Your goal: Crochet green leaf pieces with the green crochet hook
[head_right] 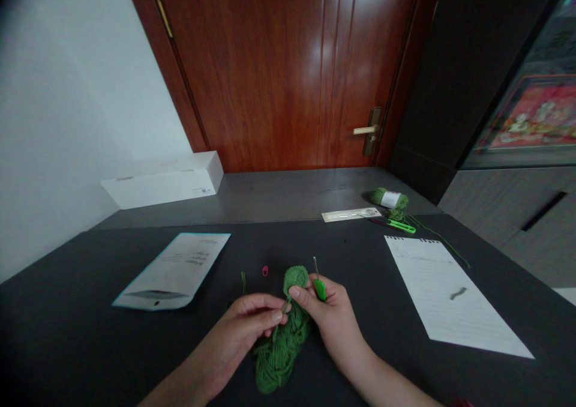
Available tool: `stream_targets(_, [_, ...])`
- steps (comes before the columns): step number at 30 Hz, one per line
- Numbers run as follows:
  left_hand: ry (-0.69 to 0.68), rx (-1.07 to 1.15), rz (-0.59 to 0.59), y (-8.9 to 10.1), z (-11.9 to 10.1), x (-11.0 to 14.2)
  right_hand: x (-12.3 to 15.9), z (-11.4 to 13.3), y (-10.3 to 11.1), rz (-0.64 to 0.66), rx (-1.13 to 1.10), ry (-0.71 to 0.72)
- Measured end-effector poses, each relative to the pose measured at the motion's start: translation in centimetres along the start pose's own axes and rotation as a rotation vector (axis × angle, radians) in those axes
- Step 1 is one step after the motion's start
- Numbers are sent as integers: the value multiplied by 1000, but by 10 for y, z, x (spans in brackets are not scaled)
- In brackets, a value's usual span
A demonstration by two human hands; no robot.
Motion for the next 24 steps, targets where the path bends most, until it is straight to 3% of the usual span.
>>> stream_targets(12, [42, -1, -6, 3, 1, 3, -1, -1, -3, 47, 15, 12])
stream_targets(17, [-13, 114, -37, 6, -2, 1, -2, -2, -3, 59, 23, 17])
stream_targets(24, [-92, -7, -9, 1, -8, -4, -2, -11, 0, 16, 61, 26])
Point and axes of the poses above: each hand's wrist, its own x-axis away from the middle knuckle, its own y-axis out of the back of the hand, z = x × y, the point moved 9 cm from there along -x, towards the middle knuckle, and after that the axes turned 9 degrees about x, right-handed, at the moved point
